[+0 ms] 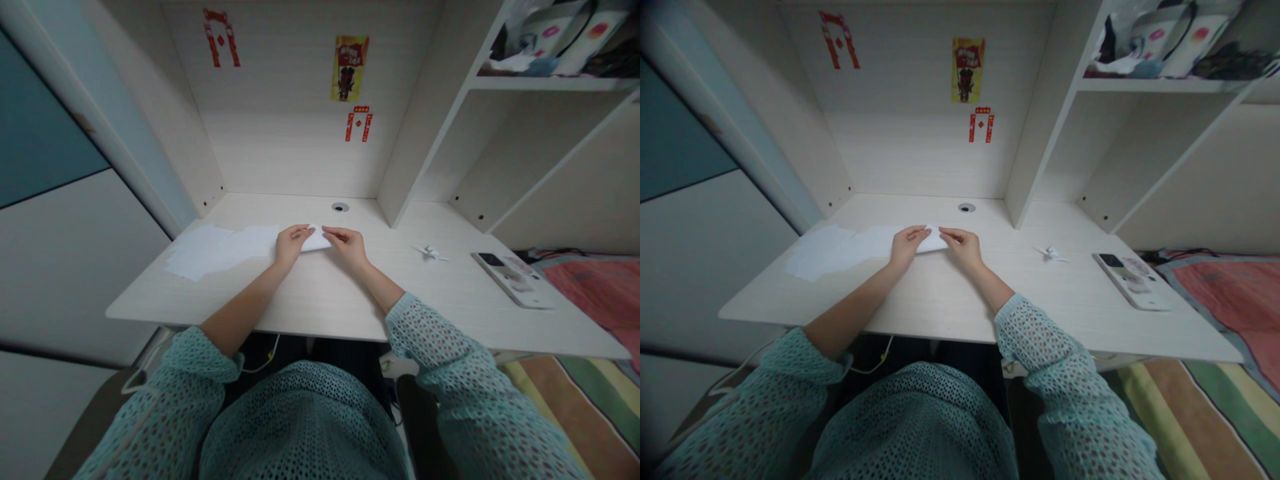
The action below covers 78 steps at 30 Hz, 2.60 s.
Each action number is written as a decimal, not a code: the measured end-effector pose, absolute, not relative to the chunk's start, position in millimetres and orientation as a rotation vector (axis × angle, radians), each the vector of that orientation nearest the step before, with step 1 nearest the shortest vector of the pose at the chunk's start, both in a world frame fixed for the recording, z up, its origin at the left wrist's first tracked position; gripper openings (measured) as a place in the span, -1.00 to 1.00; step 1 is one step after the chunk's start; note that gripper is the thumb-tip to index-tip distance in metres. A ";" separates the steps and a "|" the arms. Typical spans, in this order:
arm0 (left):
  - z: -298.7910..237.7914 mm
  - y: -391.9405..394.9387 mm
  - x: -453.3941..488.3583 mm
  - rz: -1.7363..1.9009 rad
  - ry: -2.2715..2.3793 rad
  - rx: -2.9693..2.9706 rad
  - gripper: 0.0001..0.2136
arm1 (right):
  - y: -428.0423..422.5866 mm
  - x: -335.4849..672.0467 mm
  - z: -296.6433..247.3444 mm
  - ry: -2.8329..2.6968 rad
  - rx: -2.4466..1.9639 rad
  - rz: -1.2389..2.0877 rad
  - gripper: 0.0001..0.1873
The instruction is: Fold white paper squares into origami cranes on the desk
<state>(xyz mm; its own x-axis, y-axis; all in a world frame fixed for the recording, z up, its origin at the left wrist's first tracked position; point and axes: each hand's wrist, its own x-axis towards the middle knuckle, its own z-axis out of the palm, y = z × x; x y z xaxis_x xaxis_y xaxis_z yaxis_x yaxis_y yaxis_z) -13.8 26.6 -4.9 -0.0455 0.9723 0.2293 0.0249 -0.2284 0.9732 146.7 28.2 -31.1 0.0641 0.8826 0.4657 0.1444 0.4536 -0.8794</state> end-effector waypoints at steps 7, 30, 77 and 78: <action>-7.6 29.5 -14.3 1.468 1.107 1.420 -0.68 | 21.8 143.7 -27.2 -1.472 -1.008 0.690 -0.64; -12.3 30.8 -14.7 1.465 1.119 1.549 -0.70 | 19.4 145.1 -25.8 -1.499 -1.000 0.581 -0.71; -21.1 28.8 -0.9 1.557 1.009 1.184 -0.79 | 24.8 115.5 -35.8 -1.026 -1.044 1.088 -0.50; -20.2 28.3 -0.8 1.571 1.022 1.181 -0.79 | 24.7 116.1 -35.0 -1.025 -1.062 1.100 -0.51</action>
